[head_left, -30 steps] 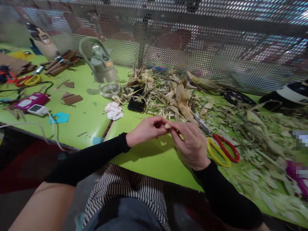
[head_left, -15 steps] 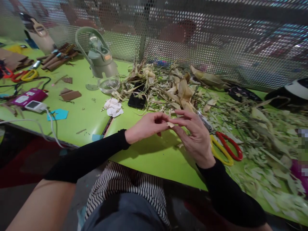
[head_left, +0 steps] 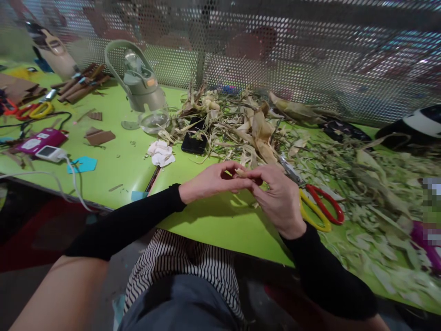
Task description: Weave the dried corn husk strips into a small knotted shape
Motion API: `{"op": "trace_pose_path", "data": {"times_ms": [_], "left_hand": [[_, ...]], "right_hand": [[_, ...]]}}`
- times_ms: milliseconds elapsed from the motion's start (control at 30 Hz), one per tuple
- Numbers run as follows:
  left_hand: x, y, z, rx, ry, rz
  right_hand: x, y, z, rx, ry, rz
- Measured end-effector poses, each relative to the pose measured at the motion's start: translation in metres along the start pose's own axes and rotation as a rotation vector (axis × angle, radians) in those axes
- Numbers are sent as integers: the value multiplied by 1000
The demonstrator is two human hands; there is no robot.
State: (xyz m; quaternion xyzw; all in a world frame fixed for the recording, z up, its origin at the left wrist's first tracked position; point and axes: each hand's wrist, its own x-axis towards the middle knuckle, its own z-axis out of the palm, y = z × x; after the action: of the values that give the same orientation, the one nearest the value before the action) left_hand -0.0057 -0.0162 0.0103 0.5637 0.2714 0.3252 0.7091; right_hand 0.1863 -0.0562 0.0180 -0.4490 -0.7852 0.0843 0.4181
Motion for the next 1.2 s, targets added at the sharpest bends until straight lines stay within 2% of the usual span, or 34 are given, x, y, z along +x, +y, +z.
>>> {"op": "trace_pose_path", "data": {"times_ms": [100, 267, 433, 533, 633, 800, 867, 933, 1067, 1200], "left_hand": [[1, -2, 1, 0, 16, 24], [4, -5, 4, -197, 79, -26], [7, -7, 9, -323, 193, -46], [7, -7, 9, -273, 213, -60], [7, -9, 8, -122, 189, -33], [8, -15, 6, 21, 180, 26], [9, -17, 5, 1, 175, 22], [10, -18, 4, -68, 156, -11], [10, -16, 3, -211, 133, -106], [8, -10, 3, -205, 147, -108]], "right_hand": [[0, 1, 1, 69, -26, 57], [1, 6, 5, 317, 31, 240], [0, 7, 9, 340, 104, 350], [1, 10, 9, 316, 78, 406], [1, 14, 8, 242, 63, 319], [-2, 11, 6, -94, 137, -112], [-3, 8, 7, -195, 117, -226], [-3, 6, 8, -217, 77, -249], [-2, 6, 8, -137, 37, -158], [2, 10, 4, -38, 6, -70]]}}
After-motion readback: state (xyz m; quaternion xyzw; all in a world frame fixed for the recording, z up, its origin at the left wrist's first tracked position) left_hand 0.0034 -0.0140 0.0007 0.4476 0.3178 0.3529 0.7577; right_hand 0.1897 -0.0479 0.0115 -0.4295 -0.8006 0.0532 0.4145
